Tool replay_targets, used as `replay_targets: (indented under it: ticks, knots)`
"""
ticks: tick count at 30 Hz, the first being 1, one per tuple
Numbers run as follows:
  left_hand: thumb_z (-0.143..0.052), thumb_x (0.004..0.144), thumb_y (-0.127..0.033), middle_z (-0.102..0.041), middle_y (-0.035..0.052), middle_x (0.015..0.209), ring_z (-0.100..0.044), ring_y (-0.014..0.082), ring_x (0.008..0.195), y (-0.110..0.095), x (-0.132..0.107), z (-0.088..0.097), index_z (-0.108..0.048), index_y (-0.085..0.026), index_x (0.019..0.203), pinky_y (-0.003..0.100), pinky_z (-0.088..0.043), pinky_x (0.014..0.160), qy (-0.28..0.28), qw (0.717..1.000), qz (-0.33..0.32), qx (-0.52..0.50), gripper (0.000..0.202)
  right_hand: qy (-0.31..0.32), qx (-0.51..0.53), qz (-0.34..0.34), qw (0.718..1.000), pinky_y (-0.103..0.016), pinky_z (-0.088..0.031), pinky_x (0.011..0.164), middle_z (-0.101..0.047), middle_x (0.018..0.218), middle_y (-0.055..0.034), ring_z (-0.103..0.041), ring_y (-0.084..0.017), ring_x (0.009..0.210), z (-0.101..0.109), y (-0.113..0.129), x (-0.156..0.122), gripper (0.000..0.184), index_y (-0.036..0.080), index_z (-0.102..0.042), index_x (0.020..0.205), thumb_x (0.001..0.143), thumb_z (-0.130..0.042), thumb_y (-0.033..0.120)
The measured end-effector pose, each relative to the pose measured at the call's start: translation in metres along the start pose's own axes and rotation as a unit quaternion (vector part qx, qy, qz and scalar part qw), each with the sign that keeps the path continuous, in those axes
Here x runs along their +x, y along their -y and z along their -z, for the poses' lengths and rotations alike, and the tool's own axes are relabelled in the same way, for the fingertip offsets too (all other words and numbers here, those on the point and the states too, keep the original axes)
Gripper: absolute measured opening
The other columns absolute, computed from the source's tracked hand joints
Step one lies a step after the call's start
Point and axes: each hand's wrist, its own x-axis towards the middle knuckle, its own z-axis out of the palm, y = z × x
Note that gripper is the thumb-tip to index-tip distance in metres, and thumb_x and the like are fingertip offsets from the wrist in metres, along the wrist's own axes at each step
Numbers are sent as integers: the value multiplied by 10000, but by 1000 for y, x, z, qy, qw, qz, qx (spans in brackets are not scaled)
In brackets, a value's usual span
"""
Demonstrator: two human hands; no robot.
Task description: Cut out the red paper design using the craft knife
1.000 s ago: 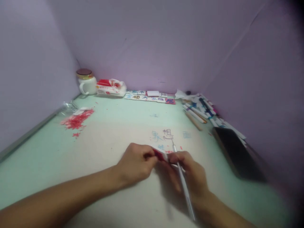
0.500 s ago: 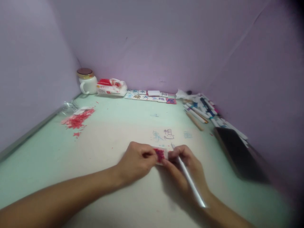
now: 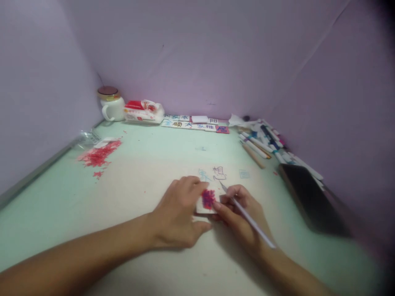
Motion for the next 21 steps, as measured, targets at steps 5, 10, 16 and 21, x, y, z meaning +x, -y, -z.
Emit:
replay_targets:
  ticks: [5, 10, 16, 21]
  knots:
    - [-690, 697, -236, -590, 91, 975, -522, 257, 924, 3, 1, 0, -623, -156, 1003, 440, -413, 844, 53, 998, 16, 7, 323, -40, -110, 59, 991, -231, -410, 441, -585, 561, 34, -515, -119, 461, 12, 5, 2, 273, 208, -535, 776, 759, -703, 423]
    - [-638, 697, -238, -566, 95, 949, -494, 265, 902, 2, 1, 2, -622, -145, 1001, 458, -390, 846, 77, 997, -9, 18, 319, -70, 10, 44, 997, -259, -457, 462, -691, 686, -58, -604, -159, 520, 24, 10, 14, 496, 186, -649, 811, 747, -599, 675]
    - [-660, 689, -292, -542, 75, 946, -469, 255, 898, 6, -2, -2, -599, -178, 1020, 454, -375, 860, 53, 999, 5, 9, 356, 3, 86, 15, 996, -263, -470, 487, -698, 691, -60, -618, -169, 559, 24, 7, 13, 497, 210, -697, 859, 723, -617, 682]
    - [-676, 666, -264, -539, 75, 929, -473, 256, 888, 7, -2, -4, -598, -185, 980, 446, -372, 852, 46, 999, 11, -2, 333, 36, 47, -7, 998, -221, -435, 480, -654, 616, -8, -561, -119, 510, 27, 3, 15, 255, 204, -674, 793, 711, -766, 428]
